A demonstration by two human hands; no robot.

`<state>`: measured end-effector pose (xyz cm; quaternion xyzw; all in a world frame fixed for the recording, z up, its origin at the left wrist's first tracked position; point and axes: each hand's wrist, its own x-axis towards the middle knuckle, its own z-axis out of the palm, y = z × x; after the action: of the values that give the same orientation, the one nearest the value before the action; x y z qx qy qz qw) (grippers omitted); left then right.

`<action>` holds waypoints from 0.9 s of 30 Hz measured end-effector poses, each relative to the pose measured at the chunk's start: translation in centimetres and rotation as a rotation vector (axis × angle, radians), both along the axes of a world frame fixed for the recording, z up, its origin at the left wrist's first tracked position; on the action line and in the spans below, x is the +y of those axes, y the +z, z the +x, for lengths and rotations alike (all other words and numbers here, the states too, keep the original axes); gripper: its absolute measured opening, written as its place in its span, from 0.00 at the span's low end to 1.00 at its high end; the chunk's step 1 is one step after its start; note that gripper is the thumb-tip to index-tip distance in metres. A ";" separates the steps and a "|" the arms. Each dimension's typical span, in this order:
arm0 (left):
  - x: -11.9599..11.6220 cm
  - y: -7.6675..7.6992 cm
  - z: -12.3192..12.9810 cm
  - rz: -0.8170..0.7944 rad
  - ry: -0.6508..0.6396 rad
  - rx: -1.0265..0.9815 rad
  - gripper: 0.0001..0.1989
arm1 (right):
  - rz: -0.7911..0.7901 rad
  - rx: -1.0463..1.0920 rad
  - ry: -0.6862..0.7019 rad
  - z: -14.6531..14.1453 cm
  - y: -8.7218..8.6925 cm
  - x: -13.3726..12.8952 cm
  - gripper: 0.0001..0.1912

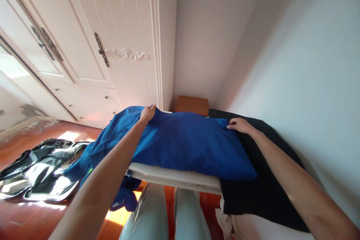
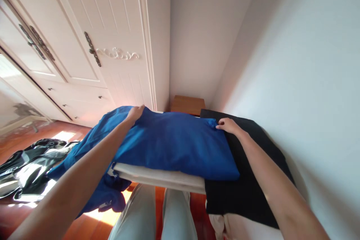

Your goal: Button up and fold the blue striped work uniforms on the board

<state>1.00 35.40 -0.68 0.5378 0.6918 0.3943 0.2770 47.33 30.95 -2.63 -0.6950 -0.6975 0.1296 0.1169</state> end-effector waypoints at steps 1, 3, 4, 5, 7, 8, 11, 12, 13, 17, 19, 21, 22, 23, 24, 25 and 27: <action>0.0 -1.3 -0.1 -0.016 -0.059 0.035 0.13 | -0.022 -0.020 0.008 0.4 -0.9 0.6 0.09; -0.8 -3.5 -0.7 -0.013 -0.229 0.161 0.15 | -0.042 -0.047 0.000 1.1 -2.0 0.7 0.06; -1.5 -4.3 -1.1 0.007 -0.324 0.270 0.19 | -0.036 -0.066 -0.020 1.2 -2.1 0.4 0.07; -2.1 -4.9 -1.5 0.038 -0.405 0.408 0.24 | -0.011 -0.083 -0.044 1.1 -2.0 0.0 0.10; -2.9 -5.3 -2.2 0.121 -0.494 0.715 0.30 | 0.112 -0.109 -0.060 -0.3 -0.9 -1.3 0.18; -3.1 -5.2 -2.4 0.160 -0.487 0.838 0.31 | 0.196 -0.114 -0.035 -1.6 -0.3 -2.1 0.21; -2.4 -4.2 -3.0 0.161 -0.326 0.994 0.31 | 0.393 -0.103 0.240 -7.1 1.4 -3.2 0.21; -2.0 -3.8 -3.2 0.108 -0.260 1.000 0.32 | 0.396 -0.108 0.339 -8.9 1.5 -3.0 0.21; -1.5 -3.5 -3.3 0.039 -0.202 0.990 0.33 | 0.373 -0.132 0.385 -10.5 1.5 -2.4 0.22; 0.2 -2.5 -4.1 -0.064 -0.104 0.852 0.31 | 0.059 -0.351 0.161 -12.1 -0.4 2.3 0.27; 0.8 -2.3 -4.7 -0.002 -0.103 0.764 0.27 | -0.080 -0.372 0.074 -10.5 -1.5 4.4 0.21; 1.3 -2.0 -5.3 0.032 -0.122 0.643 0.23 | -0.129 -0.349 0.067 -8.4 -1.9 5.4 0.11; 1.7 -1.8 -5.5 0.041 -0.127 0.565 0.23 | -0.130 -0.335 0.075 -7.4 -1.9 5.6 0.07; 2.1 -1.6 -5.7 0.055 -0.124 0.479 0.23 | -0.117 -0.321 0.081 -6.5 -1.8 5.5 0.05; 2.5 -1.4 -5.9 0.077 -0.108 0.397 0.23 | -0.093 -0.309 0.080 -5.8 -1.6 5.4 0.05; 2.9 -1.3 -6.0 0.105 -0.081 0.333 0.24 | -0.062 -0.300 0.070 -5.1 -1.3 5.3 0.06; 3.7 -1.3 -5.9 0.144 -0.010 0.295 0.24 | 0.006 -0.292 0.028 -4.3 -1.0 5.3 0.08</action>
<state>-4.93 39.09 -2.00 0.6120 0.6921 0.3581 0.1351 43.05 36.27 -3.66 -0.6963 -0.7171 0.0266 0.0143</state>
